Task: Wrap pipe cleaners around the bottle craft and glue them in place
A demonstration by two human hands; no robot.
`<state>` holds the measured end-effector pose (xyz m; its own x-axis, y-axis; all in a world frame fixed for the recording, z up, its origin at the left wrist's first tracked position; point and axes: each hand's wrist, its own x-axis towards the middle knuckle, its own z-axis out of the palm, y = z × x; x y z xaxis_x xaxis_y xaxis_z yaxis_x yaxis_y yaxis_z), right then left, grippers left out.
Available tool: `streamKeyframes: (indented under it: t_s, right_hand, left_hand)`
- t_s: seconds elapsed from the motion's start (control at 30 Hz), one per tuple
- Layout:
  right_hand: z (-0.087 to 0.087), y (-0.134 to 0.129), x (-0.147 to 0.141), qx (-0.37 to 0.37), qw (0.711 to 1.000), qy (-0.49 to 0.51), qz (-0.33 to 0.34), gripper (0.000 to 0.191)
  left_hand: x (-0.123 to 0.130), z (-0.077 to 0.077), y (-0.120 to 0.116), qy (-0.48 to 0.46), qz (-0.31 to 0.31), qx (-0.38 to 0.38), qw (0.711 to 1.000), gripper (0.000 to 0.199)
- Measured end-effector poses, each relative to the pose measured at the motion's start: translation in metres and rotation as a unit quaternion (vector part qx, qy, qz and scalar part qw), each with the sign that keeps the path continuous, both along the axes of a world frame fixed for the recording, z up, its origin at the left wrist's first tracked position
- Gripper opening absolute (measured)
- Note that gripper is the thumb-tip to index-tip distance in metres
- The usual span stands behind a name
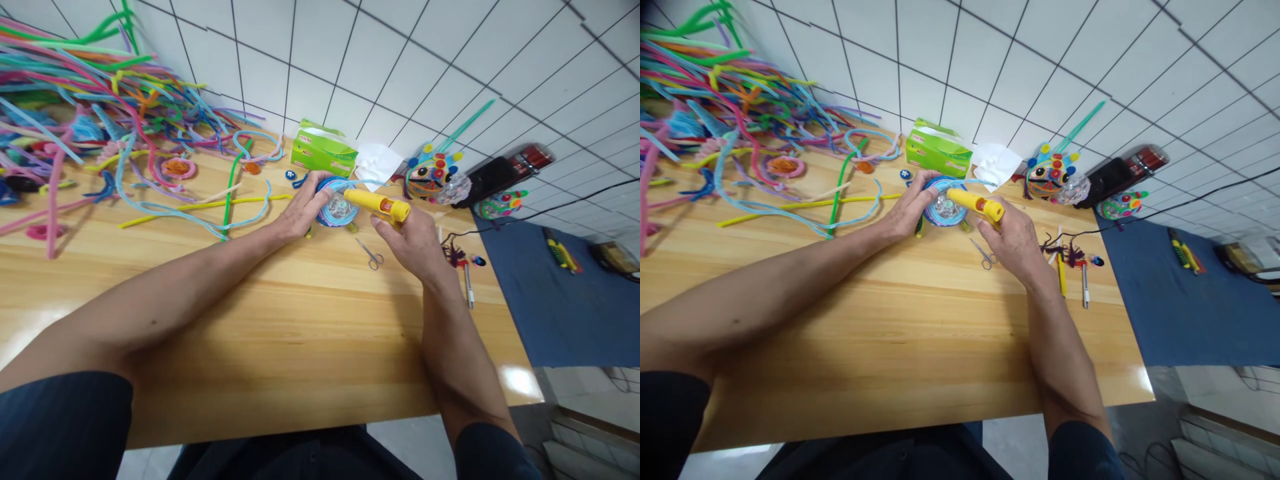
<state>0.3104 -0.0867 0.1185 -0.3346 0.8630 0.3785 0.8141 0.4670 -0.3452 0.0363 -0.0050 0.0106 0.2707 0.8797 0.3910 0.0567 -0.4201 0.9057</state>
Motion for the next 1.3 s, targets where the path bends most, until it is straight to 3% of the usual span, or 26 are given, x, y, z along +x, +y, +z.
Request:
streamKeyframes:
  t_s: [0.83,1.3]
  right_hand:
    - [0.0002,-0.0003,-0.0007,0.011,1.000,-0.015,-0.019,0.017]
    - [0.0003,-0.0015,-0.0002,0.011,0.999,-0.002,-0.034,0.021]
  left_hand:
    - [0.0002,0.0087,-0.0063,-0.004,0.002,-0.016,1.000,0.047]
    - [-0.0010,0.0046,-0.0035,0.006,0.001,-0.002,1.000,0.049]
